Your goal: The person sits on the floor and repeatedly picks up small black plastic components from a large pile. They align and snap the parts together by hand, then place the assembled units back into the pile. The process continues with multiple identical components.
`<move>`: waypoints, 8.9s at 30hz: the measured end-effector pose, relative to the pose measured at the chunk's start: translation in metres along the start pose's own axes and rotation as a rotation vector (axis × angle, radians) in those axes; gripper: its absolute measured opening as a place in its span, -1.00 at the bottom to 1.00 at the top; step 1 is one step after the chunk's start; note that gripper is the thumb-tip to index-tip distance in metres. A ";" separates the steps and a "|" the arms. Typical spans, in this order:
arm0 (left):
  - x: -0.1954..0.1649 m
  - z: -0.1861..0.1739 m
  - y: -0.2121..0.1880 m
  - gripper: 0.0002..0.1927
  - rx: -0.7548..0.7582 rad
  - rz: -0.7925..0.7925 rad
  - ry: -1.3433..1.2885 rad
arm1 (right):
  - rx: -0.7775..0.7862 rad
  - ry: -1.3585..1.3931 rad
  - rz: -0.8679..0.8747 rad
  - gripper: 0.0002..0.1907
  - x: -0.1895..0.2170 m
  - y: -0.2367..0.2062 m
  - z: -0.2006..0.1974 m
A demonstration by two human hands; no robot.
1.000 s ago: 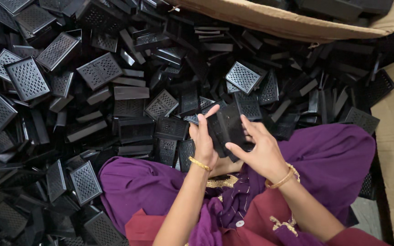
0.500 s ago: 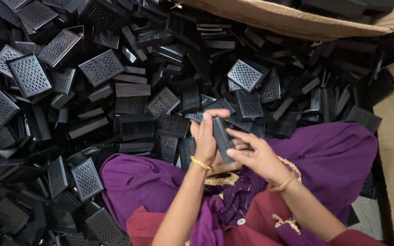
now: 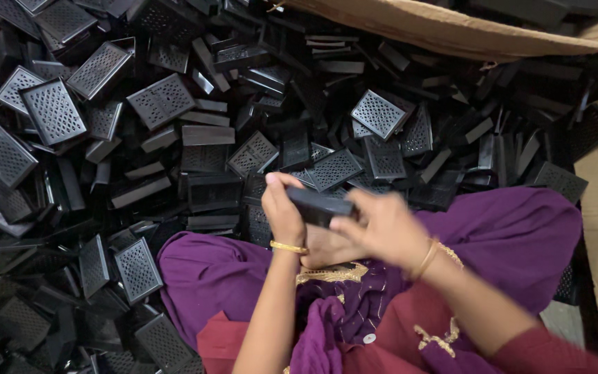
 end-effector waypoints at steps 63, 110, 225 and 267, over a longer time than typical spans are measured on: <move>-0.015 0.029 0.005 -0.46 0.420 0.009 -0.486 | -0.135 0.641 0.106 -0.13 -0.024 0.016 0.046; 0.009 -0.004 0.037 -0.55 0.277 -0.252 -0.403 | -0.527 -0.399 -0.100 -0.77 -0.059 0.034 -0.075; 0.062 0.017 0.013 -0.79 0.140 -0.287 -0.421 | -0.212 0.151 0.174 -0.31 -0.044 0.048 0.013; 0.013 0.004 0.014 -0.48 0.257 -0.163 -0.716 | -0.156 0.390 -0.114 -0.51 -0.036 0.077 0.061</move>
Point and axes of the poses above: each hand's wrist, its own y-axis towards the middle knuckle, its own z-axis out of the palm, x = y × z, the point moved 3 cm from there along y, towards the middle knuckle, and after that the axes turned 11 degrees about x, right-handed, at the moved point
